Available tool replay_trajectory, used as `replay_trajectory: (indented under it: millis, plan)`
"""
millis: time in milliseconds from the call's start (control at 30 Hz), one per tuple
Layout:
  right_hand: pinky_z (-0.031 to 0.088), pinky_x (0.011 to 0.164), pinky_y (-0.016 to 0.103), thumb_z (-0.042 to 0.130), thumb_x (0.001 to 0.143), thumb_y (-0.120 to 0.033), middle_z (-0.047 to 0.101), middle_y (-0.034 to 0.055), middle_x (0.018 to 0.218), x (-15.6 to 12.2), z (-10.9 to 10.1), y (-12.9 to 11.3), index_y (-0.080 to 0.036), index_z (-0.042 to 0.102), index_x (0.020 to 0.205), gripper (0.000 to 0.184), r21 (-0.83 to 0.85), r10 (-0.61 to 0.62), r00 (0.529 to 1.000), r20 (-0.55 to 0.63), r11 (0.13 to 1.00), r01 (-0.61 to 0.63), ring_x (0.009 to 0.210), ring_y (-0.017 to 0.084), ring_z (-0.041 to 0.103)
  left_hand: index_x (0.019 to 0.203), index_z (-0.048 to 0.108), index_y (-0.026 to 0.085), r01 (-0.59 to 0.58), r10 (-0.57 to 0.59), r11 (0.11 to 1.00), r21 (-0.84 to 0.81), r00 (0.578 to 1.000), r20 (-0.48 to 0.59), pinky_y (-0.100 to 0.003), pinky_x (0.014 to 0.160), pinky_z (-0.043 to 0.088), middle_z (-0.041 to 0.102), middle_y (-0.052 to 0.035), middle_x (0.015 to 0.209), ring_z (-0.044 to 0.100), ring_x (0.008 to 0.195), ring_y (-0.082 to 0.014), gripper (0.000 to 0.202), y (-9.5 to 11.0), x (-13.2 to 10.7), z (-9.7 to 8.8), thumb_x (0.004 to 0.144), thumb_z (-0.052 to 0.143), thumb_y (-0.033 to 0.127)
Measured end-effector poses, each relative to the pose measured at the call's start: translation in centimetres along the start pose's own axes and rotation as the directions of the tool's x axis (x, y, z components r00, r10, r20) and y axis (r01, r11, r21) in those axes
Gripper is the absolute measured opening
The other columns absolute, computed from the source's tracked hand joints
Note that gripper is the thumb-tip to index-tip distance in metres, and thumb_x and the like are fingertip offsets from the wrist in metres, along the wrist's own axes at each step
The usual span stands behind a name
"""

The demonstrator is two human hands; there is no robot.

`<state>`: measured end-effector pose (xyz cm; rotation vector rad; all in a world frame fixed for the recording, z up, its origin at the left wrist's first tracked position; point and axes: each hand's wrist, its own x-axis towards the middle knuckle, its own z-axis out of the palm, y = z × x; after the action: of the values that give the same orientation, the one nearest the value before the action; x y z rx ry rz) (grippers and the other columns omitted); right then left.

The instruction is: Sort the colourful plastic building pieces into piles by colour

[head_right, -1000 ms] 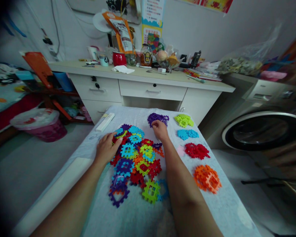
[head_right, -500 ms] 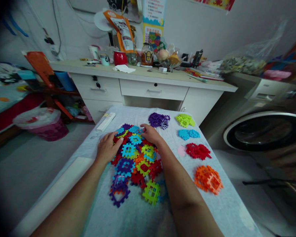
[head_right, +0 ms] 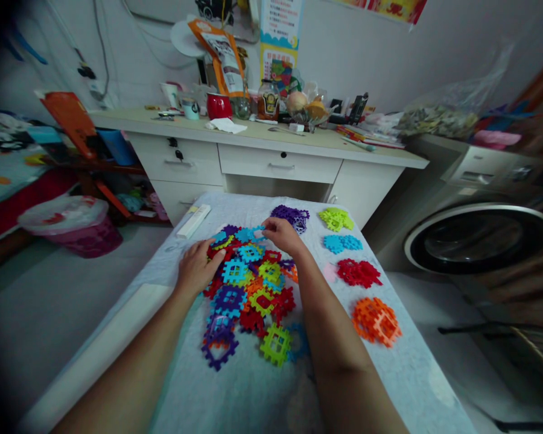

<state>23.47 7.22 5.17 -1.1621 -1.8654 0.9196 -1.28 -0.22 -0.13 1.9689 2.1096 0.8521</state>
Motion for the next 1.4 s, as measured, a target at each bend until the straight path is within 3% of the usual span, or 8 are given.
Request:
replay_trajectory:
  millis: [133, 333, 467, 633, 900, 1033, 1167, 1400]
  plan:
    - [0.040, 0.059, 0.024, 0.064, 0.071, -0.033, 0.059, -0.0026, 0.069, -0.6, -0.4, -1.5, -0.018, 0.063, 0.083, 0.019, 0.090, 0.004, 0.998, 0.059, 0.996, -0.009, 0.061, 0.011, 0.050, 0.133, 0.056, 0.022, -0.005, 0.005, 1.000, -0.005, 1.000, 0.004, -0.049, 0.101, 0.044, 0.059, -0.0130, 0.130, 0.055, 0.120, -0.0310, 0.050, 0.2, -0.1, -0.2, 0.092, 0.045, 0.049]
    - [0.036, 0.058, 0.024, 0.062, 0.072, -0.030, 0.056, -0.0033, 0.062, -1.8, -4.3, -0.5, -0.017, 0.069, 0.083, 0.019, -0.237, 0.034, 0.968, -0.249, 0.967, -0.095, 0.058, 0.012, 0.048, 0.135, 0.055, 0.023, 0.018, -0.018, 1.000, -0.001, 1.000, 0.016, -0.048, 0.101, 0.043, 0.058, -0.0129, 0.134, 0.054, 0.120, -0.0312, 0.052, 0.2, -0.1, -0.3, 0.092, 0.045, 0.050]
    - [0.040, 0.066, 0.026, 0.057, 0.074, -0.021, 0.064, 0.0018, 0.069, -3.6, -9.5, 1.2, -0.016, 0.075, 0.088, 0.023, -0.564, 0.030, 0.901, -0.433, 0.771, -0.297, 0.067, 0.015, 0.056, 0.134, 0.055, 0.022, 0.019, -0.019, 1.000, -0.001, 0.999, 0.026, -0.048, 0.102, 0.042, 0.058, -0.0127, 0.134, 0.054, 0.122, -0.0313, 0.052, 0.3, 0.0, -0.3, 0.092, 0.045, 0.051]
    - [0.043, 0.074, 0.028, 0.054, 0.079, -0.017, 0.073, 0.0105, 0.095, -6.4, -14.8, 3.0, -0.017, 0.077, 0.100, 0.032, -0.713, 0.087, 0.829, -0.552, 0.466, -0.524, 0.084, 0.020, 0.063, 0.134, 0.056, 0.022, 0.019, -0.019, 1.000, 0.003, 0.999, 0.030, -0.049, 0.101, 0.043, 0.059, -0.0133, 0.131, 0.054, 0.121, -0.0322, 0.052, 0.4, 0.0, -0.5, 0.092, 0.044, 0.051]
    - [0.045, 0.078, 0.031, 0.050, 0.087, -0.016, 0.071, 0.0169, 0.107, -9.6, -16.5, 5.1, -0.017, 0.076, 0.108, 0.033, -0.808, 0.163, 0.827, -0.538, 0.182, -0.561, 0.096, 0.025, 0.065, 0.133, 0.056, 0.022, -0.003, 0.003, 1.000, -0.008, 1.000, 0.019, -0.048, 0.102, 0.042, 0.060, -0.0128, 0.130, 0.054, 0.122, -0.0316, 0.052, 0.1, 0.0, -0.2, 0.092, 0.043, 0.052]
    - [0.046, 0.080, 0.032, 0.051, 0.087, -0.015, 0.071, 0.0174, 0.106, -10.2, -15.8, 5.1, -0.019, 0.075, 0.108, 0.032, -0.847, 0.279, 0.848, -0.450, 0.166, -0.504, 0.097, 0.025, 0.066, 0.133, 0.055, 0.022, -0.010, 0.010, 1.000, -0.004, 1.000, 0.016, -0.048, 0.102, 0.042, 0.060, -0.0126, 0.129, 0.054, 0.121, -0.0319, 0.052, 0.0, 0.0, -0.1, 0.092, 0.043, 0.052]
    - [0.046, 0.079, 0.033, 0.051, 0.084, -0.012, 0.072, 0.0170, 0.107, -10.5, -15.6, 4.7, -0.021, 0.075, 0.107, 0.034, -0.823, 0.351, 0.822, -0.448, 0.198, -0.533, 0.096, 0.026, 0.067, 0.133, 0.056, 0.023, -0.007, 0.007, 1.000, -0.003, 1.000, 0.024, -0.047, 0.102, 0.042, 0.060, -0.0121, 0.130, 0.053, 0.121, -0.0317, 0.052, -0.1, 0.1, -0.1, 0.092, 0.043, 0.052]
    - [0.044, 0.078, 0.028, 0.049, 0.082, -0.013, 0.074, 0.0113, 0.102, -9.8, -13.1, 2.0, -0.017, 0.074, 0.099, 0.031, -0.688, 0.206, 0.824, -0.528, 0.466, -0.557, 0.091, 0.022, 0.066, 0.133, 0.055, 0.022, -0.002, 0.002, 1.000, -0.011, 1.000, 0.022, -0.048, 0.103, 0.042, 0.059, -0.0121, 0.131, 0.053, 0.122, -0.0322, 0.052, 0.1, 0.0, -0.2, 0.092, 0.043, 0.052]
